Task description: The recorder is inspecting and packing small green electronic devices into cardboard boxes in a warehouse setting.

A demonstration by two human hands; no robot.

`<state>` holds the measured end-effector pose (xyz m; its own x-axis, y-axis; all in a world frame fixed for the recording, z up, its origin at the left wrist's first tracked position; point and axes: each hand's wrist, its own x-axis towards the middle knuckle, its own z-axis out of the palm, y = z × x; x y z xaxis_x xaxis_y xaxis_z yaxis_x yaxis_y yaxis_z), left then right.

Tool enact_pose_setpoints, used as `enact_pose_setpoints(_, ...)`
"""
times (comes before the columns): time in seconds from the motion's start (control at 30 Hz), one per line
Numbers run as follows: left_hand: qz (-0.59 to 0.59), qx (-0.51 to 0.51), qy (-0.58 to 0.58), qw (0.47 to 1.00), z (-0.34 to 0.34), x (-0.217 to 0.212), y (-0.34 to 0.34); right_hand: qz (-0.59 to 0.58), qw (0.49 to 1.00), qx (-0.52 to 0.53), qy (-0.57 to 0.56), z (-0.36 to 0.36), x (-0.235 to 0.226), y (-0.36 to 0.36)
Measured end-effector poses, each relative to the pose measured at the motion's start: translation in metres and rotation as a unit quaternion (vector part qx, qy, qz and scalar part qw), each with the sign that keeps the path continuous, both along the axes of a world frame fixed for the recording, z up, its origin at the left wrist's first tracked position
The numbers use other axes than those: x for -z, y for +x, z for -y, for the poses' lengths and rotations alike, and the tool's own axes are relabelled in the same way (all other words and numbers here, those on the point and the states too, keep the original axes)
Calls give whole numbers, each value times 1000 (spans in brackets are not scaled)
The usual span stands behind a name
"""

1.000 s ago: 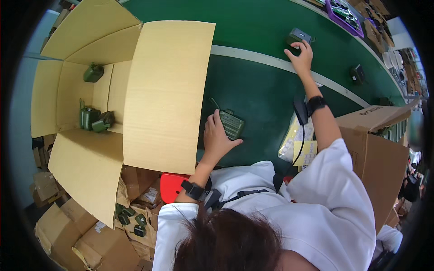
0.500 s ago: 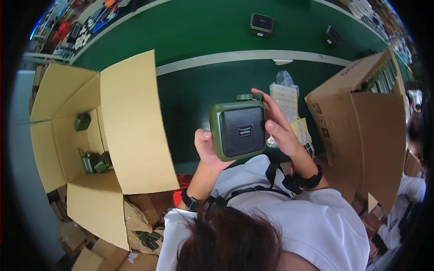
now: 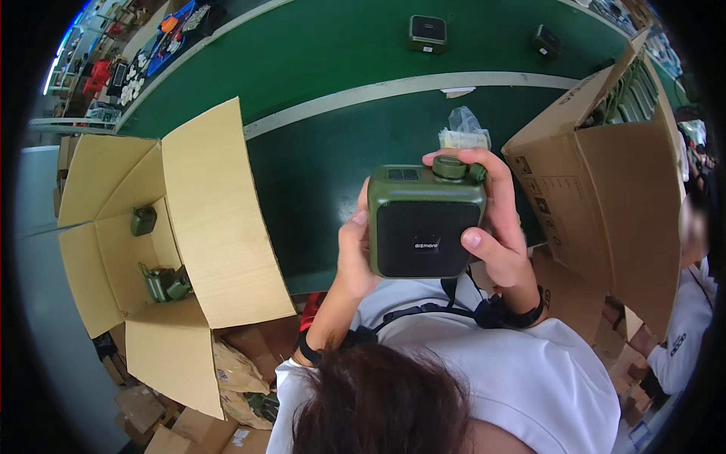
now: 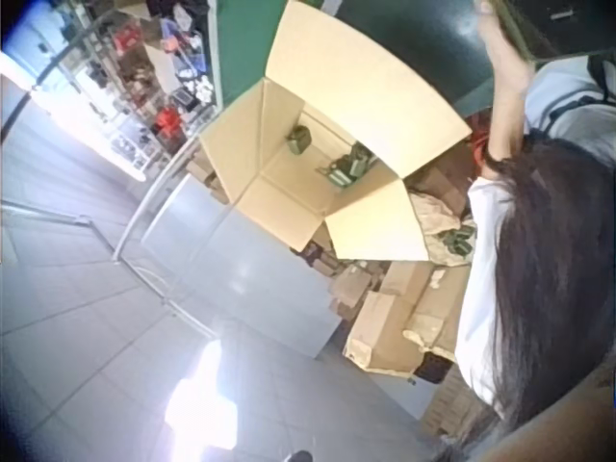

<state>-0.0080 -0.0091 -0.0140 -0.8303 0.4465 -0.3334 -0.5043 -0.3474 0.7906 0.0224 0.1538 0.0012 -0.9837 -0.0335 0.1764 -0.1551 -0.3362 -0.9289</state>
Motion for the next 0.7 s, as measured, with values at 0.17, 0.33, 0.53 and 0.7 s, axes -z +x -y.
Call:
enact_pose_setpoints(0.17,-215,11,-44,975,-1,-8,0,-142,981,-84,105,-15,5,-4)
enact_pose_setpoints(0.33,-499,-61,-75,861,-9,8,-11,-77,997,26,-12,14,-5,1)
enact_pose_setpoints(0.53,-451,-106,-43,885,-8,13,-5,-78,997,25,10,16,-2,4)
enact_pose_setpoints(0.7,-487,-117,-65,863,-8,10,-4,-54,998,11,36,12,-7,5)
